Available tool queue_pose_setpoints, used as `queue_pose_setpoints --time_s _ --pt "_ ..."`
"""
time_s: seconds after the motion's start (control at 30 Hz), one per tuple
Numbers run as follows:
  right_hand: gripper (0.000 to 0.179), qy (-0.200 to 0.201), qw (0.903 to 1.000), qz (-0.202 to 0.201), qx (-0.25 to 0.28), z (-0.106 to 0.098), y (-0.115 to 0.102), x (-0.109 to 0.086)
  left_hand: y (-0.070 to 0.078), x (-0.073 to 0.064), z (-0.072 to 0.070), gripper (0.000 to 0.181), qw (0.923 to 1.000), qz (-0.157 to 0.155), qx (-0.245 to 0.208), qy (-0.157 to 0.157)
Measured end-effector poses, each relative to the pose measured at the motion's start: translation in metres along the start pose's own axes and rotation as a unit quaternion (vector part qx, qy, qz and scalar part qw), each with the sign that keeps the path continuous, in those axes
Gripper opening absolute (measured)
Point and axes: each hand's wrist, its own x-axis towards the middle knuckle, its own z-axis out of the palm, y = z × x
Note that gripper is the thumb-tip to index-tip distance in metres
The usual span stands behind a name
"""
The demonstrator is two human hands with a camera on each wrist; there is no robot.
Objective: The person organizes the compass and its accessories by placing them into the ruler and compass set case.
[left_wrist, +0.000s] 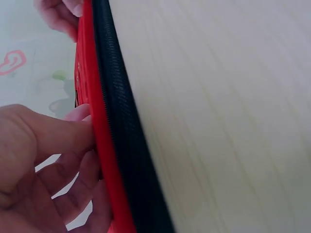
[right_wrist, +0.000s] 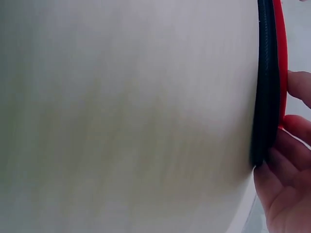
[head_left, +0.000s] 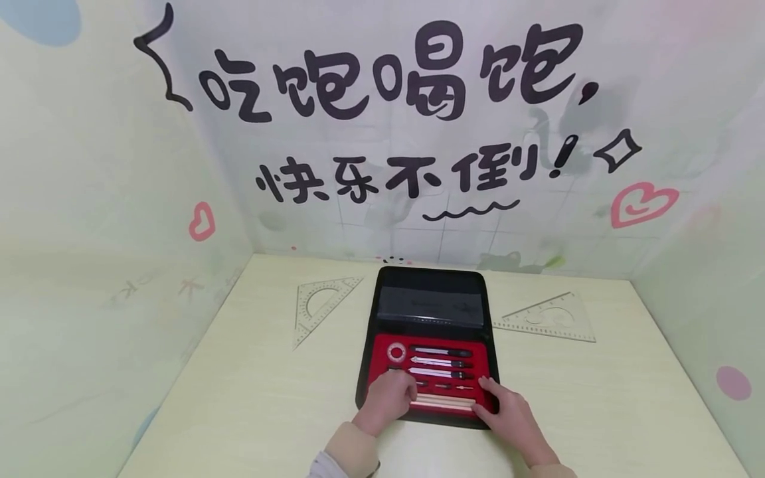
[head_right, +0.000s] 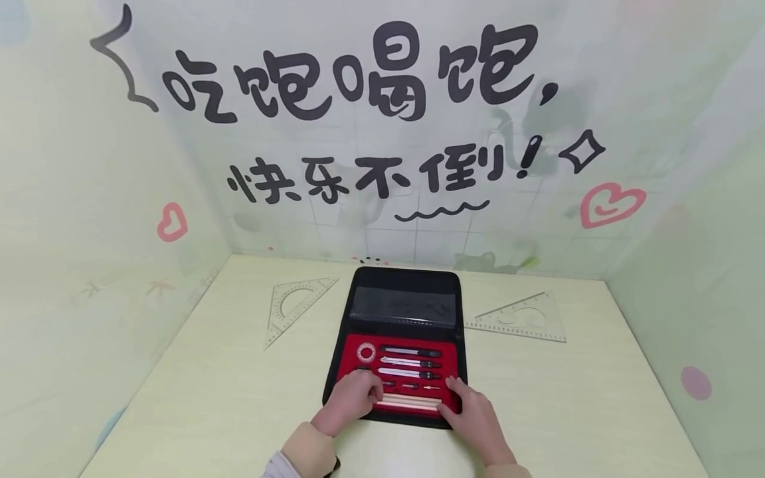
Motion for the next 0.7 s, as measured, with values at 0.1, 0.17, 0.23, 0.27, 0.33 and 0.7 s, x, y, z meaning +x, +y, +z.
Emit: queue_pose_setpoints --time_s 0.1,0.17,0.23,0.27,0.33,0.7 --pt "0.054 0.009 0.9999 -0.001 -0.013 -0.001 -0.001 0.004 0.000 0.005 -0.001 0.016 0.9998 0.009 0.016 -0.012" --pt "0.053 0.003 0.9999 -0.013 -0.011 -0.001 0.000 0.007 -0.005 0.009 -0.001 0.015 0.9991 0.021 0.012 -0.035" --pt "0.053 -0.013 0.9995 -0.029 -0.005 -0.003 0.003 0.009 -0.012 0.015 -0.004 0.011 0.9976 0.036 -0.013 -0.057" --pt "0.051 -0.023 0.9993 -0.030 0.005 -0.005 0.004 0.010 -0.017 0.019 -0.007 0.010 0.9967 0.043 -0.029 -0.062" --pt "0.047 -0.027 0.9985 -0.039 0.028 -0.013 0.009 0.015 -0.029 0.029 -0.013 0.012 0.9954 0.050 -0.057 -0.059" --pt "0.064 -0.010 0.9977 0.032 -0.059 -0.105 0.080 0.091 -0.059 0.110 -0.037 0.047 0.9990 -0.040 0.018 0.002"
